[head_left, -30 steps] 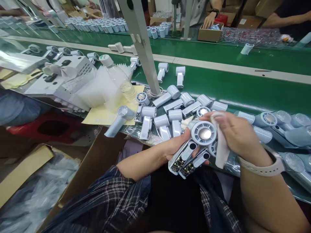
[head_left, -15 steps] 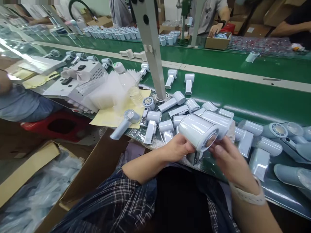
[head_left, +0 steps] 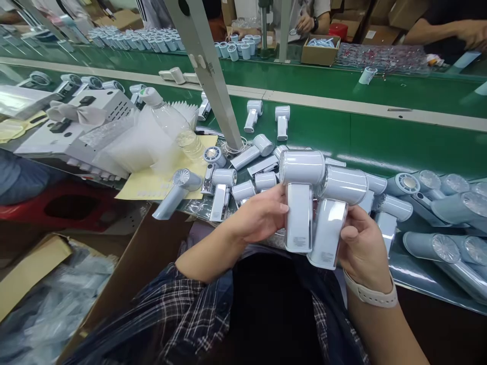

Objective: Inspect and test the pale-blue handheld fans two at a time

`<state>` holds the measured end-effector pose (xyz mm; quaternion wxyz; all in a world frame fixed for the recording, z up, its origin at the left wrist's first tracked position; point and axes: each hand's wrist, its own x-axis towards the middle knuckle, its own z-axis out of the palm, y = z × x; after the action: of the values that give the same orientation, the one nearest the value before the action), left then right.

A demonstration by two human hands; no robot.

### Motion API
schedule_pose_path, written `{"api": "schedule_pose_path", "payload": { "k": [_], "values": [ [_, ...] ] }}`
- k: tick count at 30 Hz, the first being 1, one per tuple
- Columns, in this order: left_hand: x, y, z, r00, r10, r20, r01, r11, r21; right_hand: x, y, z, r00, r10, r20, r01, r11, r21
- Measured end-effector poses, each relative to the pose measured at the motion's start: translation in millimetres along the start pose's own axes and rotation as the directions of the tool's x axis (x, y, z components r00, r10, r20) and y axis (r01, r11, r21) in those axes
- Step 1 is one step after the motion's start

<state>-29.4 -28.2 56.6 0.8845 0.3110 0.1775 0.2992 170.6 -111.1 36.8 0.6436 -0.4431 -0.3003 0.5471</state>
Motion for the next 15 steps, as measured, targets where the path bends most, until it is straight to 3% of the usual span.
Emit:
{"api": "schedule_pose_path", "payload": {
  "k": [6,11,15],
  "values": [
    [-1.5,3.6,-0.3,0.997,-0.032,0.07,0.025,0.994,0.108,-2.4,2.4,-2.7,0.996,-0.035,-0.087,0.037,0.999,0.025],
    [3.3,0.5,2.7,0.993,0.094,0.068,-0.104,0.979,0.175,-3.7,5.0,-2.6,0.992,0.0,-0.126,0.006,0.999,0.049],
    [11.3,-2.2,5.5,0.992,0.067,0.105,-0.086,0.978,0.191,-0.8,3.1,2.2,0.998,0.014,-0.055,-0.011,0.999,0.049]
  ]
}}
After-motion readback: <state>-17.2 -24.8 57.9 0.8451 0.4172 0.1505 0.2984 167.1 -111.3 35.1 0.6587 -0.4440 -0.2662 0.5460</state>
